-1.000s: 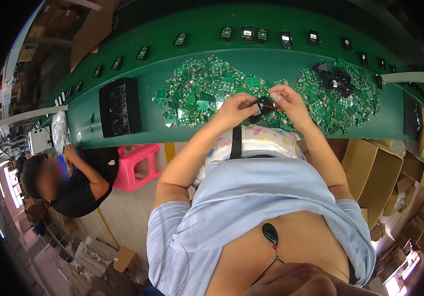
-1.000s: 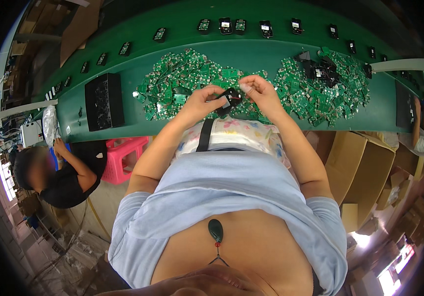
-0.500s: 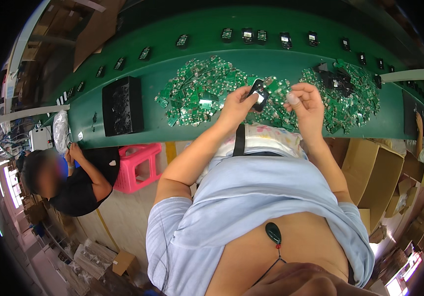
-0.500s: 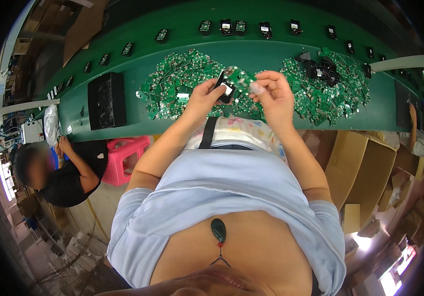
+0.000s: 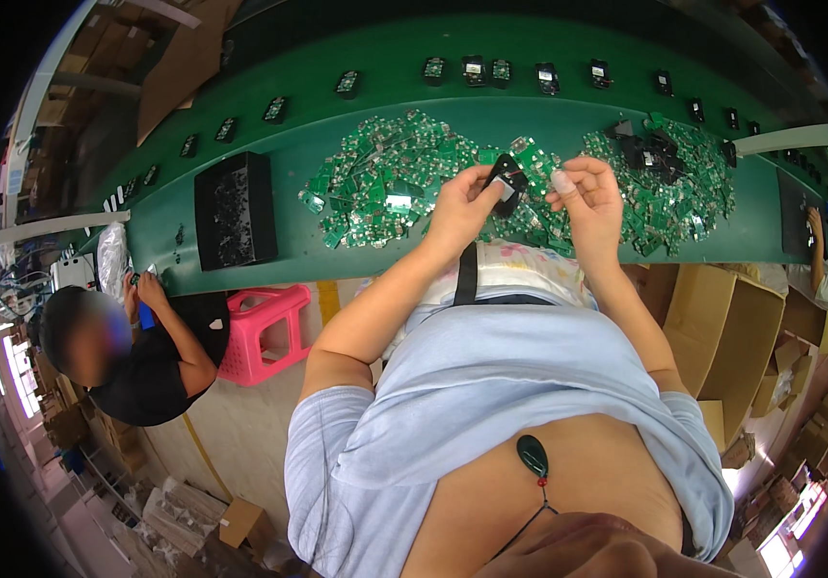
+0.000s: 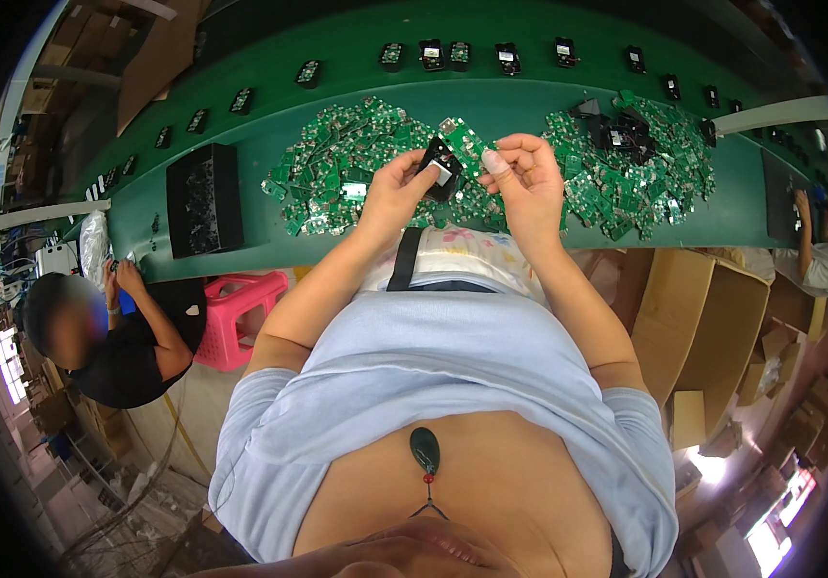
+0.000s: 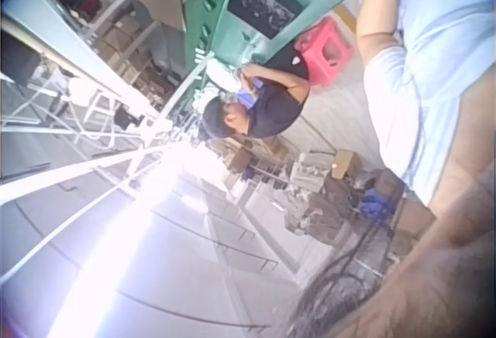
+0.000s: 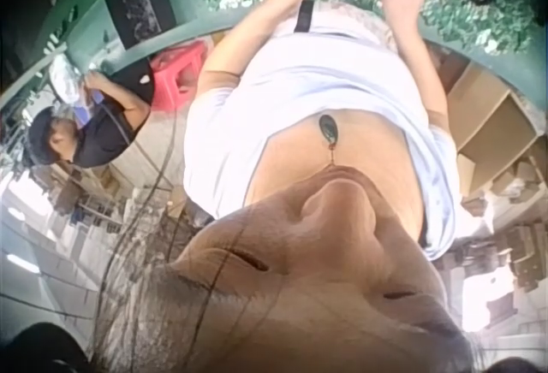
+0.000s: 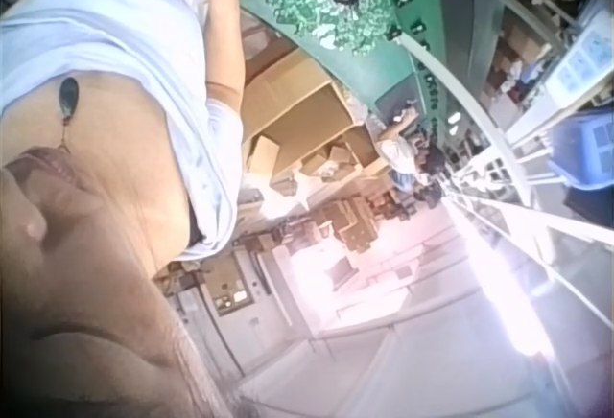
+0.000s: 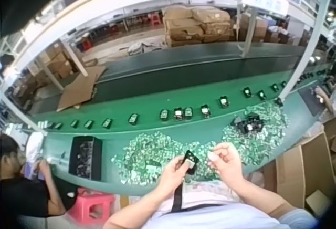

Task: The person picks up a black casing and a green circuit board, fits the board into the casing by hand, and places the assembled unit onto the green conveyor belt.

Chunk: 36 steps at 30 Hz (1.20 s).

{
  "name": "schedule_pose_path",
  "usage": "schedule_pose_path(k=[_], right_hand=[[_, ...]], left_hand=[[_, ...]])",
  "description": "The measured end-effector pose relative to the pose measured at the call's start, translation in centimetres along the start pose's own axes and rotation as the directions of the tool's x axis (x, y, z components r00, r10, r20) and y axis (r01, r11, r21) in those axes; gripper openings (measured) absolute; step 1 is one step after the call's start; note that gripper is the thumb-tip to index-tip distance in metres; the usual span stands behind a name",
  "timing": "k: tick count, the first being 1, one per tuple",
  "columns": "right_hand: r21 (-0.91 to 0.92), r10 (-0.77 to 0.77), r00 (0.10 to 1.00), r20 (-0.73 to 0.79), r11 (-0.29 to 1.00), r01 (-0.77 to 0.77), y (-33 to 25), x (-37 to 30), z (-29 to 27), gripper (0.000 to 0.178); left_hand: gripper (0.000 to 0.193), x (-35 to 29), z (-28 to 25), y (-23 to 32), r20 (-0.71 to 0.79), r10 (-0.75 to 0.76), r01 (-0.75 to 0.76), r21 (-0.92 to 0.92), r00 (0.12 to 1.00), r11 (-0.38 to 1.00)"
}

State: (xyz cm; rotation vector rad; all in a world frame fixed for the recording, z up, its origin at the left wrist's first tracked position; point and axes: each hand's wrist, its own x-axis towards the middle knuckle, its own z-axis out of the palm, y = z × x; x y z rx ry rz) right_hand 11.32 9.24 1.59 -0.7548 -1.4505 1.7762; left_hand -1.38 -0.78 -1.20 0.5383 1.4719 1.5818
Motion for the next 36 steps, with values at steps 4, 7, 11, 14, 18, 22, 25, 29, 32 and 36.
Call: schedule_pose_path(k=[4,7,11,14,18,22,25,29,32,36], right_hand=[[0.021,0.051,0.999,-0.013,0.999,-0.05,0.3,-0.3,0.0,0.017],[0.05,0.078,0.996,-0.03,0.996,-0.077,0.8,-0.5,-0.3,0.017],[0.033,0.07,0.991,-0.111,0.997,-0.067,0.7,-0.5,-0.7,0.017],[0.064,0.086,0.991,-0.103,0.995,-0.08,0.9,-0.5,-1.0,0.016],[0.107,0.127,0.989,-0.073,0.987,-0.119,0.9,-0.9,-0.5,0.016],[0.177,0.204,0.976,-0.07,0.966,-0.189,1.2,-1.1,-0.6,0.016],[0.13,0.169,0.985,-0.036,0.978,-0.163,1.3,-1.4,-0.4,0.016],[0.076,0.133,0.99,0.036,0.988,-0.136,1.6,-2.1,0.3,0.015],[-0.005,0.126,0.991,0.047,0.992,-0.126,2.0,-2.3,0.0,0.019],[-0.446,-0.279,0.96,0.033,0.855,0.264,0.5,-2.0,0.7,0.016]], left_hand=[[0.025,-0.2,0.0,0.2,0.031,-0.023,0.023,-0.001,0.999,1.0],[0.029,-0.5,0.2,0.8,0.041,-0.045,0.046,-0.036,0.998,0.998],[0.032,-0.3,-0.1,0.5,0.015,0.009,-0.009,0.008,1.0,1.0],[0.032,-0.3,-0.2,0.6,0.032,0.032,-0.032,0.003,0.999,0.999],[0.033,-0.4,0.1,0.6,0.042,-0.007,0.008,-0.022,0.999,1.0],[0.036,-0.4,0.0,0.8,0.027,-0.008,0.009,-0.03,1.0,1.0],[0.039,-0.7,0.2,1.0,0.055,-0.008,0.011,-0.061,0.998,0.998],[0.041,-0.7,0.6,0.4,0.055,0.012,-0.012,-0.012,0.998,1.0],[0.041,-0.8,0.6,0.8,0.067,-0.008,0.009,-0.013,0.998,1.0],[0.038,-1.0,0.5,1.0,0.079,-0.038,0.024,0.165,0.996,0.986]])
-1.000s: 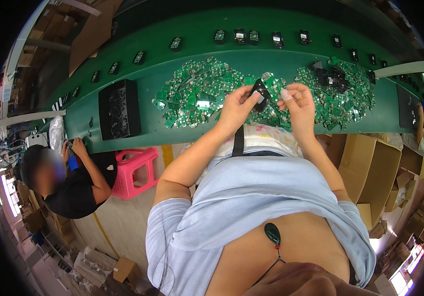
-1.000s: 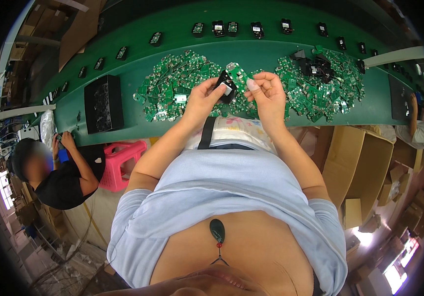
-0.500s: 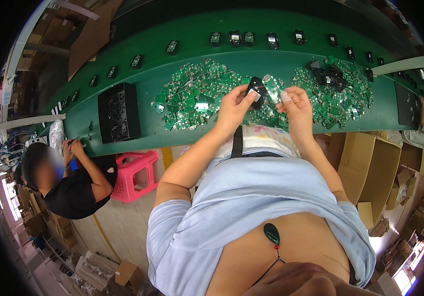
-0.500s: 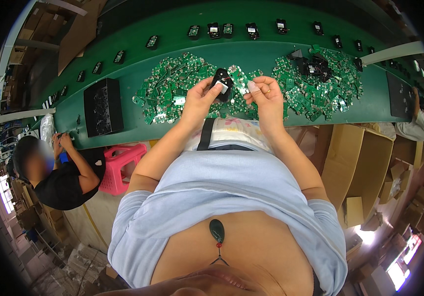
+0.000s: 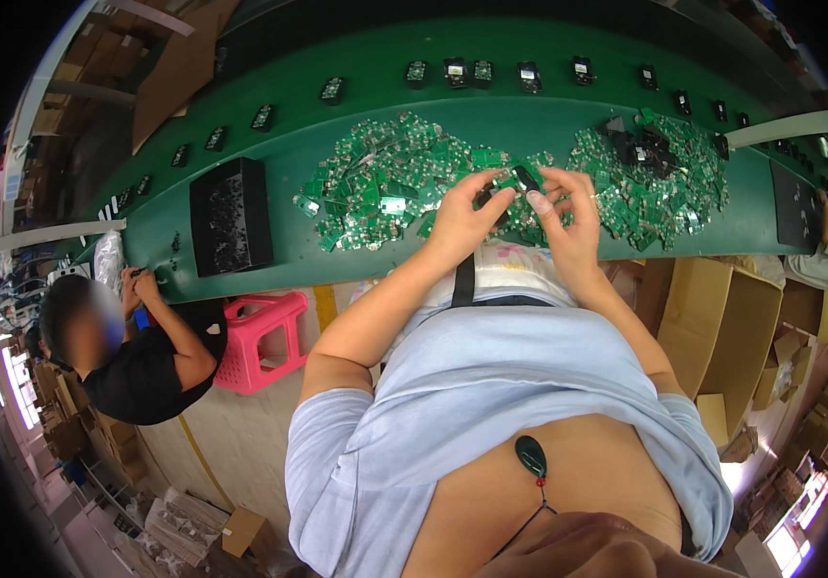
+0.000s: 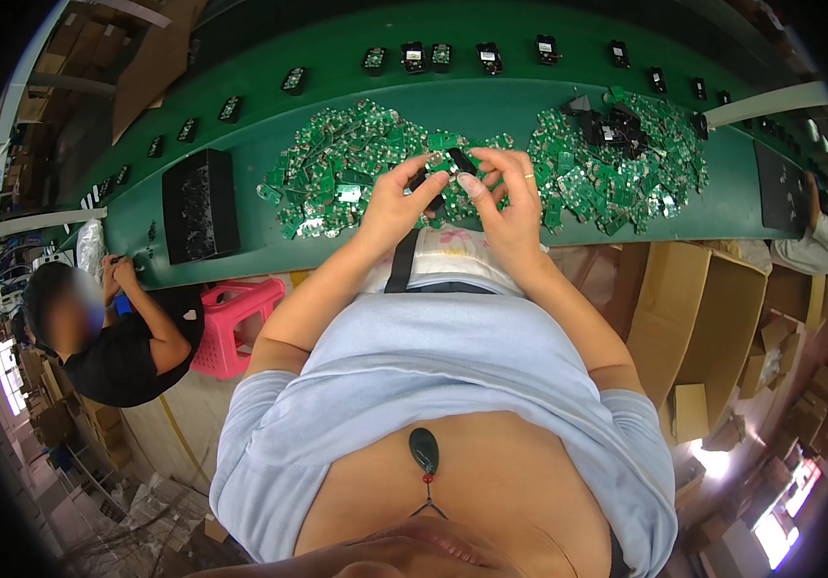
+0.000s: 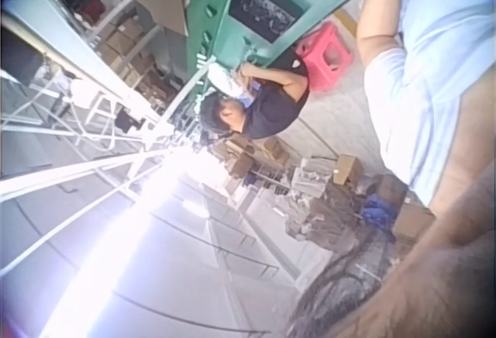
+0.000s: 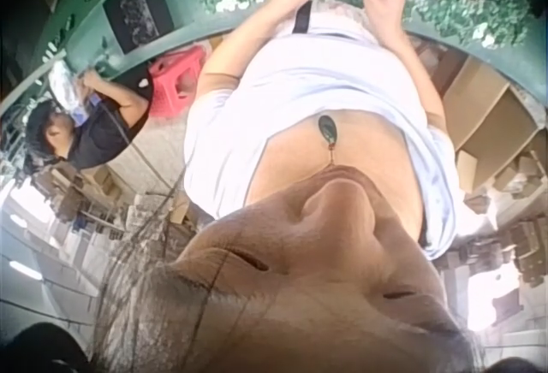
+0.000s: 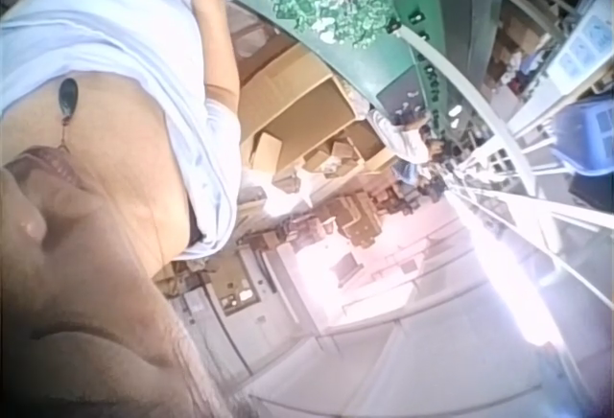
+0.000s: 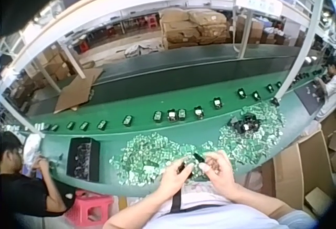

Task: The person picks up a black casing and a green circuit board, fits the board into the casing by hand, and places the assembled unit onto the green conveyor belt.

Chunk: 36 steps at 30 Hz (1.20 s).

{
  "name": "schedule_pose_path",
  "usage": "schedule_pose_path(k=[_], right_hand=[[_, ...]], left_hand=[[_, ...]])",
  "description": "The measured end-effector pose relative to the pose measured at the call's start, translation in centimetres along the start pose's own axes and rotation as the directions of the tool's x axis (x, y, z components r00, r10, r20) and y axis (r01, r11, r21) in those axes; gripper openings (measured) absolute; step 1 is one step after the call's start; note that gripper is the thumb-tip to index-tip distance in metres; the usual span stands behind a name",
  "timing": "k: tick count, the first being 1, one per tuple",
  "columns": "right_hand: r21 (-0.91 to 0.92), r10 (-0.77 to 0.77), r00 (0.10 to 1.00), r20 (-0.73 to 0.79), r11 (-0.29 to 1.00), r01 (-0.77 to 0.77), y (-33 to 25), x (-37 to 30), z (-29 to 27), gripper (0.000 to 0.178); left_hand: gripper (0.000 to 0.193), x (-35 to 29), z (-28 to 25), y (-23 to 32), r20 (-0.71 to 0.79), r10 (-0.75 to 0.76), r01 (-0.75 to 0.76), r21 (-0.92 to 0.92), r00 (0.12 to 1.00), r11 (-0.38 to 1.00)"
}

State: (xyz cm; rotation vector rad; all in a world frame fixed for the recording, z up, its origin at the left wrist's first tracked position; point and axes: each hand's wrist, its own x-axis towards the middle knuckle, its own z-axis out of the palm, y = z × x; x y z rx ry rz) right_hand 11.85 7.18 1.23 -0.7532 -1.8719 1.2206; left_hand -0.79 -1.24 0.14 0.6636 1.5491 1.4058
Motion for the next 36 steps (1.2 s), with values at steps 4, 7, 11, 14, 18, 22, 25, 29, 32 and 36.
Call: schedule_pose_path(k=[4,7,11,14,18,22,25,29,32,36], right_hand=[[-0.21,-0.16,0.985,0.071,0.963,0.171,-0.3,0.5,-0.2,0.009],[-0.25,-0.285,0.952,0.115,0.919,0.305,-0.5,0.7,-0.2,0.009],[-0.238,-0.341,0.929,0.144,0.899,0.367,-0.4,0.5,-0.5,0.009],[-0.233,-0.205,0.968,0.143,0.944,0.234,-0.7,1.1,-0.8,0.007],[-0.254,-0.247,0.947,0.207,0.921,0.296,-1.2,1.5,-1.3,0.007],[-0.303,-0.309,0.911,0.274,0.871,0.387,-1.8,1.8,-1.4,0.008],[-0.305,-0.311,0.906,0.287,0.867,0.394,-2.0,2.0,-1.5,0.008],[-0.227,-0.269,0.93,0.249,0.918,0.326,-1.9,2.0,-1.4,0.009],[-0.174,-0.251,0.94,0.23,0.94,0.293,-1.9,1.7,-1.2,0.01],[-0.196,-0.227,0.945,0.233,0.941,0.275,-2.0,1.4,-1.3,0.011]], left_hand=[[0.036,-0.1,0.1,0.0,0.004,0.04,-0.04,0.143,0.999,0.989],[0.033,0.0,0.4,-0.4,-0.059,0.163,-0.159,0.073,0.985,0.985],[0.029,-0.3,0.7,-0.1,-0.041,0.152,-0.15,0.061,0.988,0.987],[0.029,-0.8,0.7,0.7,-0.137,0.154,-0.16,-0.036,0.978,0.986],[0.024,-0.7,0.1,0.9,-0.096,0.47,-0.451,0.17,0.877,0.876],[0.013,-0.7,0.3,1.5,-0.089,0.597,-0.539,0.339,0.797,0.771],[0.011,-0.7,0.2,1.4,-0.051,0.596,-0.544,0.351,0.802,0.762],[0.011,-0.8,0.1,2.0,-0.024,0.539,-0.5,0.338,0.842,0.797],[0.011,-0.3,-0.1,0.8,-0.007,0.462,-0.454,0.165,0.887,0.875],[0.011,-0.6,-0.3,1.2,0.053,0.358,-0.362,0.109,0.932,0.926]])
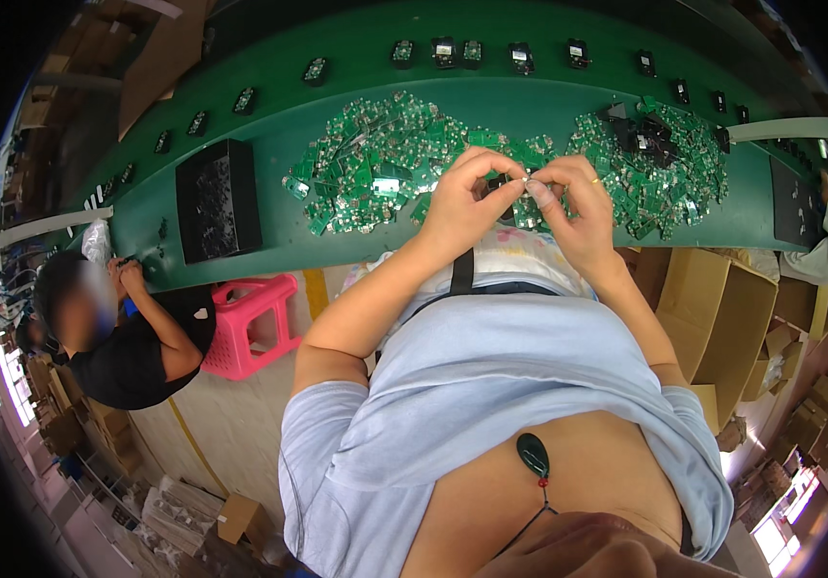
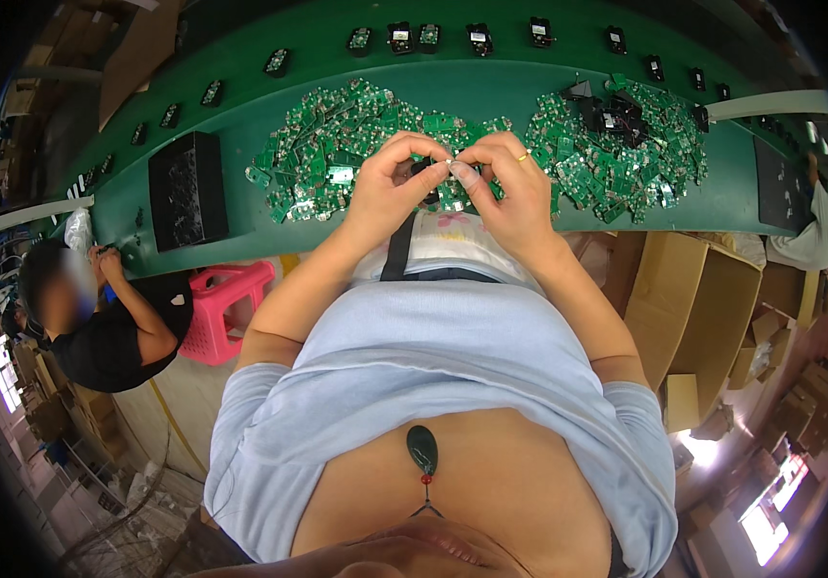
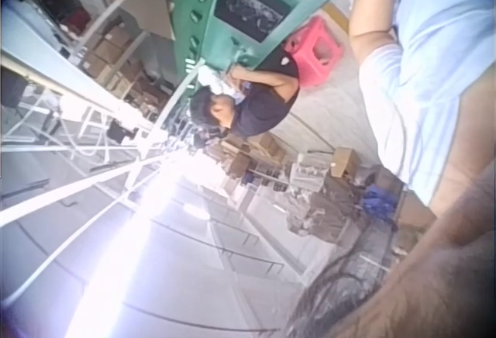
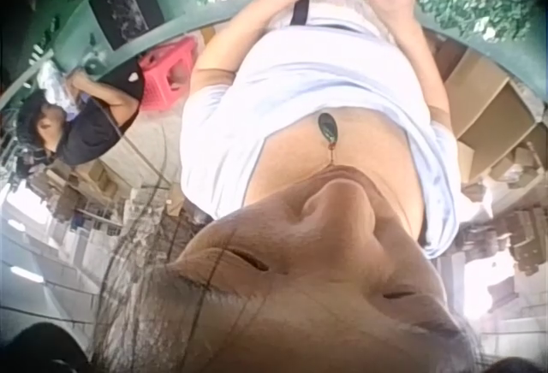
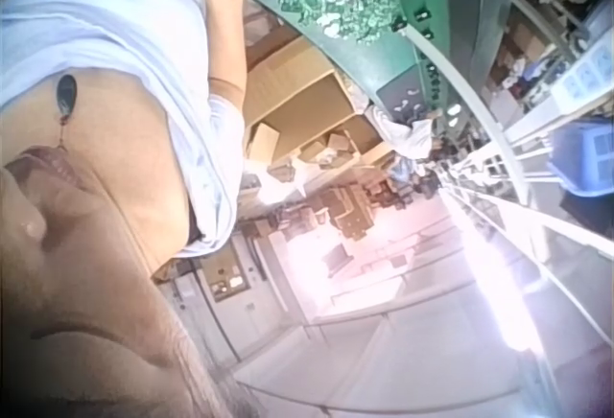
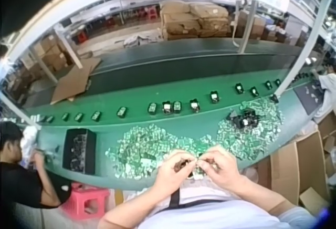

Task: The person picks up a black casing and a green circuit board, fits the board into the casing by hand, and places the assembled unit onto the green conveyor belt.

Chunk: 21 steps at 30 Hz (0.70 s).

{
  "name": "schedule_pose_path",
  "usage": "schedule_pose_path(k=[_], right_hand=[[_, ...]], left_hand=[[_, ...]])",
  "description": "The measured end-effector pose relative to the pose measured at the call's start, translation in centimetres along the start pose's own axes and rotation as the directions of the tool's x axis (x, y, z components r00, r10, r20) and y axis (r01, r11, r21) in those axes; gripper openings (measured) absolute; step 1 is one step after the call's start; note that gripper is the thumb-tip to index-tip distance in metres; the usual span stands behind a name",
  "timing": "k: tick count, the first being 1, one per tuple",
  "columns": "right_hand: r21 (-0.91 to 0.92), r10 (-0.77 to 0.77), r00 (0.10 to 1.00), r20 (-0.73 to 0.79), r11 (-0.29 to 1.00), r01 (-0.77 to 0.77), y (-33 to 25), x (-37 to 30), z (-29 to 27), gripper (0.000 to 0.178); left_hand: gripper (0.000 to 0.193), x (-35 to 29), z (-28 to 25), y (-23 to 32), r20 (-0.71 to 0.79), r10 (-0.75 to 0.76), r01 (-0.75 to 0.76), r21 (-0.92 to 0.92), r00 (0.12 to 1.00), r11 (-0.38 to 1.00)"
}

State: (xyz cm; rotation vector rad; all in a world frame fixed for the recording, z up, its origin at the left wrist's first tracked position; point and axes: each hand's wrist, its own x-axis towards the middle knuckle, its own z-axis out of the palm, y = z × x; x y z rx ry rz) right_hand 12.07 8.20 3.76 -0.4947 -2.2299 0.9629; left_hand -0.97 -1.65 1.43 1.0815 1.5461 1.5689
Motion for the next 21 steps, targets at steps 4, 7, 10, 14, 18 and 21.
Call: schedule_pose_path(k=[4,7,10,14,18,21], right_hand=[[0.06,-0.014,1.0,0.013,0.998,0.013,0.2,-0.2,-0.1,0.011],[0.076,-0.05,0.997,0.052,0.996,0.046,0.2,-0.1,-0.6,0.012],[0.015,-0.112,0.986,0.125,0.994,0.111,-0.2,0.2,-1.3,0.013],[-0.101,-0.2,0.957,0.21,0.969,0.224,-0.6,0.6,-1.7,0.015],[-0.14,-0.234,0.944,0.234,0.952,0.271,-1.0,0.8,-1.8,0.016],[-0.162,-0.273,0.93,0.246,0.934,0.317,-1.0,1.0,-1.8,0.016]], left_hand=[[0.015,-0.3,0.3,0.8,0.024,-0.167,0.168,-0.122,0.986,0.978],[0.019,-0.4,0.4,1.3,-0.051,-0.197,0.188,-0.146,0.979,0.971],[0.023,-0.3,0.0,1.9,-0.102,-0.178,0.18,0.01,0.979,0.984],[0.024,-0.4,0.0,3.2,-0.12,-0.079,0.106,0.233,0.99,0.967],[0.024,-0.5,0.2,2.6,-0.164,0.052,-0.002,0.292,0.985,0.956],[0.025,-0.4,0.3,2.5,-0.168,0.145,-0.081,0.339,0.975,0.937]])
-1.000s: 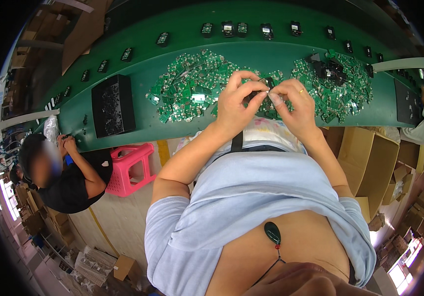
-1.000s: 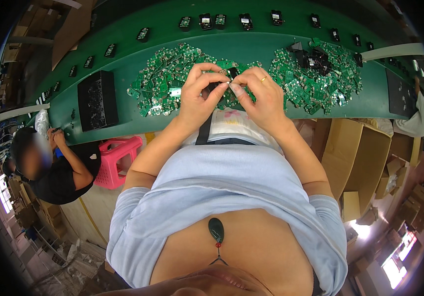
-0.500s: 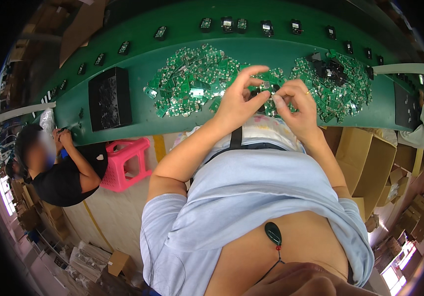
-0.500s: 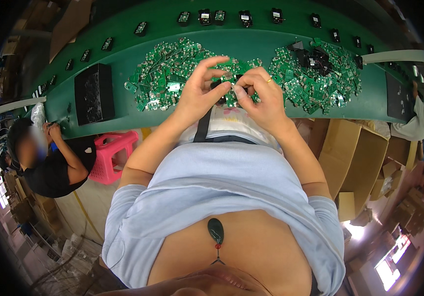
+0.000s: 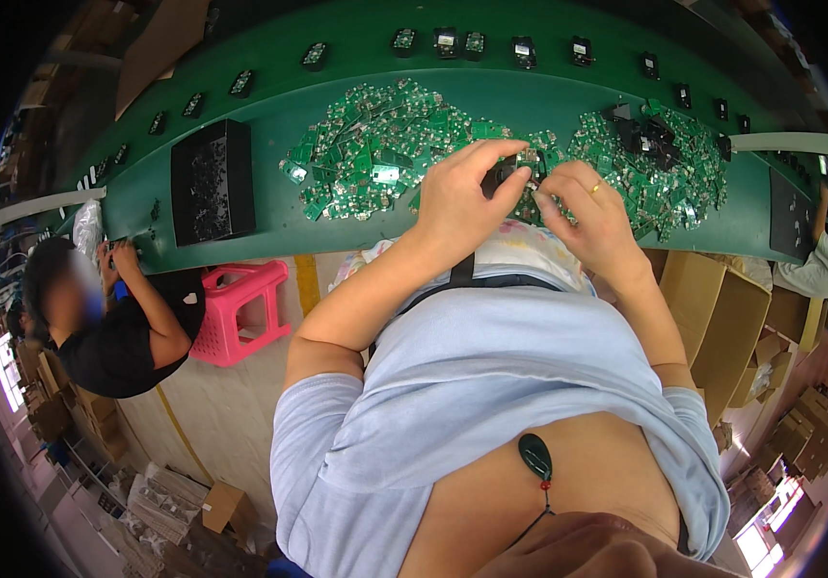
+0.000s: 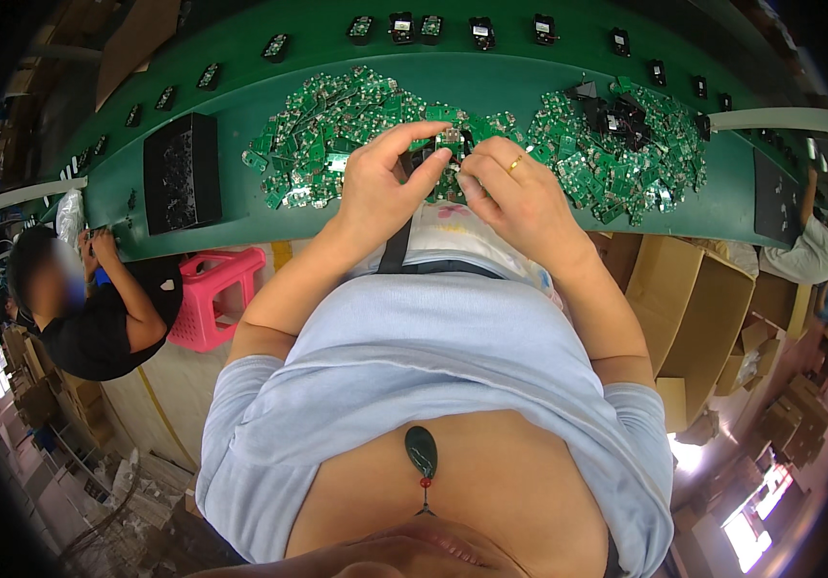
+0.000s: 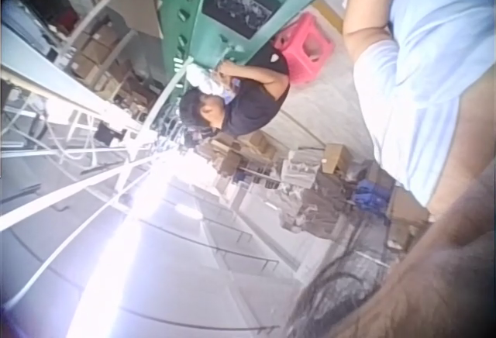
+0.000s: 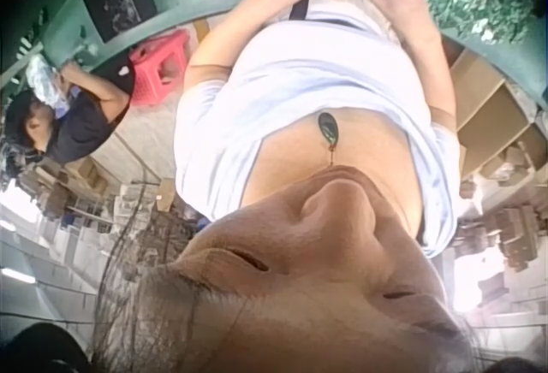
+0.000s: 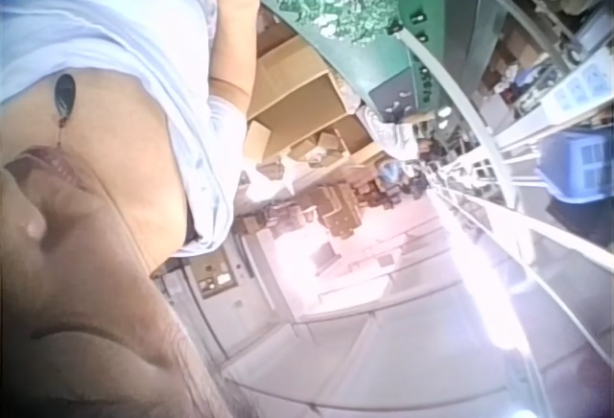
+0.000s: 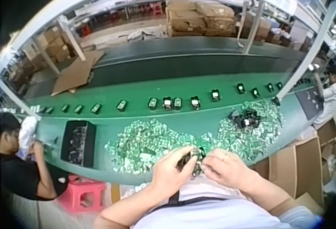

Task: The person picks up a black casing and a green circuit board, fits the board into the casing by hand, and places the assembled unit onto the green conveyor belt.

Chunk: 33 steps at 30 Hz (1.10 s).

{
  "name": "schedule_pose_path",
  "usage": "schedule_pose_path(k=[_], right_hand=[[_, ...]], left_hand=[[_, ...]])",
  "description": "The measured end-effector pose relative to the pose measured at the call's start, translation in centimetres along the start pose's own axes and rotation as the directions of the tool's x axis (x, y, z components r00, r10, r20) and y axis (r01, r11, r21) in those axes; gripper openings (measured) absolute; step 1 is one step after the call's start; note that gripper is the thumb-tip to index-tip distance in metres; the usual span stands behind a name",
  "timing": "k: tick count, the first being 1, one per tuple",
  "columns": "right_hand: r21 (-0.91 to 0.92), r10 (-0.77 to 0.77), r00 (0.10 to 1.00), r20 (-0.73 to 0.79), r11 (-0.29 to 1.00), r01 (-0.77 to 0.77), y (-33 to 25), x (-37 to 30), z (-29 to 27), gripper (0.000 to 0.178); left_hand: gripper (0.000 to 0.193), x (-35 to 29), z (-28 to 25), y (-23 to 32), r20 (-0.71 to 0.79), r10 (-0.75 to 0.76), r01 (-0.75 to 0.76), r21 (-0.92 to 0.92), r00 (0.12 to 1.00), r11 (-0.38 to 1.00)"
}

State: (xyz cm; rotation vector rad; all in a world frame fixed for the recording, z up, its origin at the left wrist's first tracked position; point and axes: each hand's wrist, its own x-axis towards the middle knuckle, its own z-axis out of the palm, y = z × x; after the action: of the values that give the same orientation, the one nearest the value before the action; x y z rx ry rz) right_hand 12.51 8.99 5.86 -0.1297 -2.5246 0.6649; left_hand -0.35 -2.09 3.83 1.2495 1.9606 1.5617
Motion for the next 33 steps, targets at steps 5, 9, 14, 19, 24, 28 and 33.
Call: schedule_pose_path(k=[5,9,14,19,24,28,33], right_hand=[[0.0,-0.007,1.0,0.027,1.0,0.007,0.07,0.18,-0.07,0.017],[0.02,0.002,0.999,0.051,1.0,-0.003,0.06,0.35,-0.19,0.018],[0.099,0.096,0.987,0.129,0.989,-0.11,-0.09,0.52,-0.47,0.018],[0.129,0.105,0.987,0.122,0.984,-0.12,0.16,0.51,-0.35,0.017],[0.114,0.095,0.989,0.115,0.988,-0.108,0.13,0.75,-0.3,0.017],[0.092,0.079,0.989,0.123,0.992,-0.09,0.16,0.8,-0.33,0.016],[0.055,0.062,0.989,0.134,0.996,-0.07,0.3,0.92,-0.26,0.015]], left_hand=[[0.026,-0.02,0.02,-0.13,-0.013,0.068,-0.067,0.065,0.998,0.996],[0.025,-0.05,0.08,-0.24,-0.017,0.1,-0.098,0.079,0.995,0.992],[0.026,-0.05,0.11,-0.25,-0.014,0.095,-0.094,0.075,0.995,0.993],[0.026,0.06,0.09,-0.29,-0.016,0.096,-0.094,0.078,0.995,0.992],[0.026,0.11,0.07,-0.25,-0.016,0.098,-0.096,0.089,0.995,0.991],[0.026,0.08,0.12,-0.46,-0.003,0.132,-0.131,0.123,0.991,0.984],[0.026,0.08,0.23,-0.56,0.002,0.153,-0.151,0.131,0.988,0.98]])
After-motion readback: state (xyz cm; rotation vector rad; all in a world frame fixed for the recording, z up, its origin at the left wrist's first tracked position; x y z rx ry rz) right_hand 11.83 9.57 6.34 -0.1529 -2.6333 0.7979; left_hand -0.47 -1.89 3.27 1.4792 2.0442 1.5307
